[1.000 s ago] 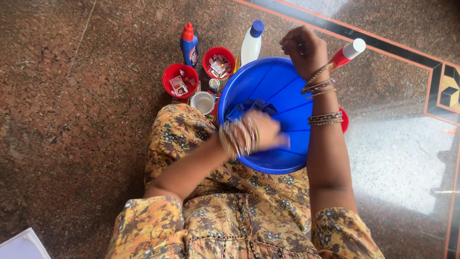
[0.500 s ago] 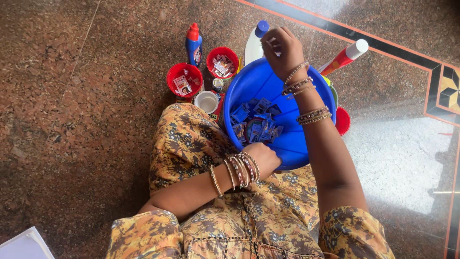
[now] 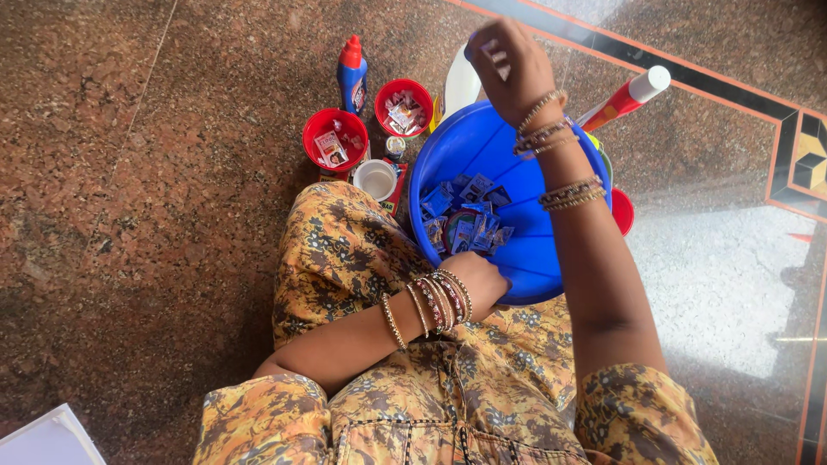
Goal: The person sits on the floor and sorts small wrapped items from a blue bowl into smaller red bowls. They pick up items one by one, inspect them, and place them into the red bowls.
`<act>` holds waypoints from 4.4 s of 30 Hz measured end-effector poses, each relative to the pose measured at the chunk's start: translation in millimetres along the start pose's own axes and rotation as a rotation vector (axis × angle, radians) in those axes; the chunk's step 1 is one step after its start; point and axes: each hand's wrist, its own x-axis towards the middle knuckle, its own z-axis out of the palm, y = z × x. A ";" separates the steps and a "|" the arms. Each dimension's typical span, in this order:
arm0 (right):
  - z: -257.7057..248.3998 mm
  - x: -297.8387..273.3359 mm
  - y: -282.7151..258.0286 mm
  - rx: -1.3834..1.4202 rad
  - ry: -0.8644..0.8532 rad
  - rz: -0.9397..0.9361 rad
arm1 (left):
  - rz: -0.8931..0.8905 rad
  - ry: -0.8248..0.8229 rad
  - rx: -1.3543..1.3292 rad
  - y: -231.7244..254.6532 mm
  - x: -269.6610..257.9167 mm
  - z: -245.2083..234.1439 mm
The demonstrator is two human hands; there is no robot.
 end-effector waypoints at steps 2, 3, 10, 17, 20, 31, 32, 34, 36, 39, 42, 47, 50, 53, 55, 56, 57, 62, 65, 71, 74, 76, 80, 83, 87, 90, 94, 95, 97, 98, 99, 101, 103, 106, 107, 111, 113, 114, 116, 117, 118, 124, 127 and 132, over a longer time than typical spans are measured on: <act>-5.2 -15.2 8.1 -0.125 -0.032 -0.021 | -0.021 -0.053 0.018 0.5 1.0 -3.9; -6.4 -23.7 12.1 -0.127 -0.023 -0.018 | -0.029 -0.083 0.025 1.7 1.1 -4.2; -11.6 -53.8 26.4 -0.305 0.103 -0.095 | -0.016 0.055 0.009 1.0 -1.5 8.8; -8.7 -60.0 30.6 0.086 -0.414 -0.042 | -0.013 0.087 0.003 -0.5 -0.5 7.1; 16.9 -77.2 43.5 -0.135 -0.728 0.245 | -0.016 0.076 -0.003 1.2 -2.4 7.0; 119.6 -133.4 120.3 -0.395 -1.077 0.341 | -0.052 0.055 -0.050 0.4 0.6 3.8; 124.3 -139.8 120.3 -0.413 -1.081 0.363 | -0.055 0.053 -0.058 -0.3 1.3 4.5; 131.3 -152.4 118.6 -0.410 -1.119 0.368 | -0.058 0.054 -0.076 -0.1 1.7 6.5; 139.4 -156.3 119.0 -0.395 -1.140 0.355 | -0.063 0.063 -0.095 -0.2 0.8 8.0; 149.6 -160.1 120.2 -0.379 -1.141 0.316 | -0.038 0.067 -0.060 -0.6 1.3 7.9; 151.4 -163.5 121.3 -0.399 -1.150 0.325 | -0.046 0.093 -0.091 -0.7 -0.2 8.0; 137.2 -133.5 116.1 -0.478 -1.195 0.275 | -0.059 0.075 -0.108 -0.9 0.1 4.9; 116.8 -113.8 106.4 -0.377 -1.172 0.377 | -0.049 0.088 -0.065 0.3 0.9 5.3; 111.3 -101.3 93.8 -0.337 -1.143 0.390 | -0.050 0.098 -0.048 0.4 -1.3 5.7; 108.4 -105.8 91.2 -0.350 -1.145 0.412 | -0.052 0.085 -0.046 2.4 -1.5 4.9; 107.9 -108.8 93.2 -0.358 -1.145 0.423 | -0.053 0.071 -0.040 3.8 -1.4 4.0; 110.3 -112.4 96.3 -0.379 -1.157 0.395 | -0.057 0.058 -0.034 5.4 -1.7 3.4; 144.7 -134.7 122.4 -0.429 -1.277 0.303 | -0.057 0.066 -0.052 9.1 -3.5 2.4; 156.3 -147.5 137.9 -0.427 -1.123 0.327 | -0.062 0.061 -0.061 7.1 -3.3 3.9; 163.9 -157.4 158.0 -0.486 -1.203 0.333 | -0.065 0.091 -0.064 1.3 -0.4 8.2; 166.8 -163.6 163.1 -0.604 -1.314 0.226 | -0.053 0.094 -0.086 1.4 1.0 9.9; 166.6 -170.0 165.1 -0.564 -1.260 0.259 | -0.047 0.096 -0.091 1.4 1.2 11.0; 166.3 -181.7 169.1 -0.590 -1.258 0.188 | -0.041 0.125 -0.092 0.4 0.9 13.7; 168.3 -180.7 177.0 -0.524 -1.220 0.164 | -0.030 0.144 -0.069 -0.7 1.0 14.3; 168.9 -176.0 185.5 -0.503 -1.221 0.314 | -0.042 0.148 -0.097 -1.2 2.2 14.8; 163.7 -176.5 177.6 -0.539 -1.233 0.246 | -0.044 0.167 -0.063 0.0 0.3 10.8; 172.5 -172.2 159.5 -0.357 -1.095 0.677 | -0.070 0.070 -0.035 4.4 -0.2 6.2; 174.0 -171.4 158.3 -0.211 -1.017 0.928 | -0.072 0.082 -0.050 5.3 -1.2 5.9; 176.3 -170.3 158.1 -0.233 -1.036 0.838 | -0.072 0.098 -0.063 5.4 -2.3 3.6; 177.2 -169.3 159.2 -0.244 -1.045 0.792 | -0.069 0.103 -0.060 5.3 -3.1 2.2; 177.0 -170.8 160.4 -0.357 -1.121 0.623 | -0.067 0.108 -0.058 5.1 -4.1 1.3; 175.1 -174.6 164.2 -0.576 -1.252 0.270 | -0.068 0.097 -0.069 4.1 -5.4 0.0; 172.2 -175.8 171.7 -0.617 -1.240 0.280 | -0.065 0.102 -0.069 2.5 -5.3 -0.3; 173.6 -175.4 181.7 -0.638 -1.291 0.273 | -0.055 0.123 -0.064 1.5 -4.4 2.1; 176.3 -173.4 183.5 -0.638 -1.313 0.268 | -0.050 0.124 -0.066 1.1 -4.7 2.6; 184.7 -178.0 183.2 -0.519 -1.335 0.402 | -0.020 0.168 -0.071 1.1 -5.7 3.7; 185.4 -183.5 181.4 -0.537 -1.281 0.357 | -0.018 0.154 -0.071 0.6 -6.5 4.0; 184.6 -185.0 181.1 -0.542 -1.274 0.350 | -0.017 0.147 -0.070 0.3 -6.7 3.9; 184.5 -186.5 180.4 -0.549 -1.257 0.337 | -0.018 0.169 -0.085 0.4 -8.2 3.8; 184.8 -185.8 180.2 -0.555 -1.257 0.330 | -0.022 0.182 -0.093 0.4 -8.5 3.1; 184.9 -185.6 180.0 -0.559 -1.254 0.323 | -0.022 0.177 -0.082 0.2 -8.4 2.1; 187.2 -188.0 180.4 -0.642 -1.302 0.244 | -0.041 0.141 -0.081 2.5 -9.6 -5.4; 190.0 -187.1 180.7 -0.655 -1.342 0.209 | -0.034 0.136 -0.076 2.2 -9.9 -7.2; 187.6 -189.1 176.5 -0.631 -1.315 0.231 | -0.029 0.139 -0.059 2.7 -10.3 -5.7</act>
